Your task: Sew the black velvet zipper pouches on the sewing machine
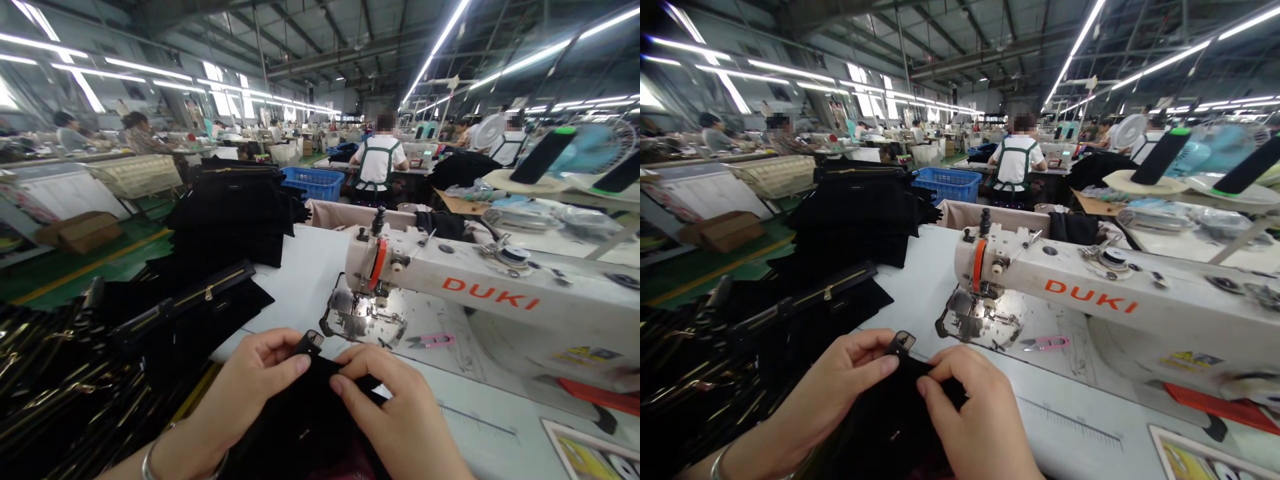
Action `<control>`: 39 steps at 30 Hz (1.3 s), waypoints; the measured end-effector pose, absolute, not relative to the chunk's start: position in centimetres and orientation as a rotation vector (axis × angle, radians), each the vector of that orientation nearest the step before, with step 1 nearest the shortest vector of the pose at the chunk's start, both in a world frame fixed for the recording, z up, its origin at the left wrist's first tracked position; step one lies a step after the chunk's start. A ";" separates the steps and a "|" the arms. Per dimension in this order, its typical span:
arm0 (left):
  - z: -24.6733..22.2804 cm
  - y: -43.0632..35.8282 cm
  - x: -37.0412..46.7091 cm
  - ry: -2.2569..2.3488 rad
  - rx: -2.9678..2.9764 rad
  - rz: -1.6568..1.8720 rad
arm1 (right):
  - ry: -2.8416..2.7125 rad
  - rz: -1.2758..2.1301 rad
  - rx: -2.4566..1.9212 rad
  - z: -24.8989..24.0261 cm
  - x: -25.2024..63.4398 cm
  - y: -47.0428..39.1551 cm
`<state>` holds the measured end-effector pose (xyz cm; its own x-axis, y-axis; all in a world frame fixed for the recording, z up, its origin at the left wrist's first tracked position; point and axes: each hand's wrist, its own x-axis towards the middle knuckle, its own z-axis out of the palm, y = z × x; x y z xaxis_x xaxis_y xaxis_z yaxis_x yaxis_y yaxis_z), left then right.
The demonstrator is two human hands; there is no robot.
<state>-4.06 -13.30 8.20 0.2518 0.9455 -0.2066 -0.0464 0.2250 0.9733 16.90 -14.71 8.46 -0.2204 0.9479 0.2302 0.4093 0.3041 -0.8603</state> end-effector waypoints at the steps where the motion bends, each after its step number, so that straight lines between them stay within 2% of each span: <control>1: 8.2 -13.3 -4.0 1.077 1.099 0.902 | -1.777 0.865 -1.225 8.5 16.9 -14.7; 10: 8.7 -12.7 -3.9 1.090 1.204 0.769 | -1.740 0.954 -1.370 8.3 16.9 -14.8; 16: 9.6 -8.5 -4.5 1.032 1.717 0.333 | -1.990 1.135 -0.877 6.7 17.8 -15.0; 18: 8.5 -6.2 -4.1 1.039 1.986 0.159 | -2.155 0.998 -0.865 4.9 17.7 -14.5; 20: 6.7 -3.7 -3.1 1.104 2.211 0.057 | -2.375 0.663 -0.949 2.9 17.5 -13.1; 22: 4.7 -1.2 -1.7 1.207 2.338 0.099 | -2.539 0.246 -1.030 1.2 17.3 -10.9; 24: 3.1 1.1 -0.3 1.319 2.423 0.221 | -2.574 0.025 -1.100 0.4 17.4 -8.2; 30: 0.2 4.6 2.8 1.395 2.623 0.518 | -2.620 -0.029 -1.108 0.6 19.2 -3.5; 39: -1.9 -0.6 1.5 1.006 2.717 0.705 | -2.480 0.000 -1.083 -1.9 21.8 -5.9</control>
<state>1.50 -0.63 -1.92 0.6625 0.6486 0.3747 0.5736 -0.7610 0.3031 21.79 -5.91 -1.92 -0.6014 0.6992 0.3866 0.6991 0.6948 -0.1690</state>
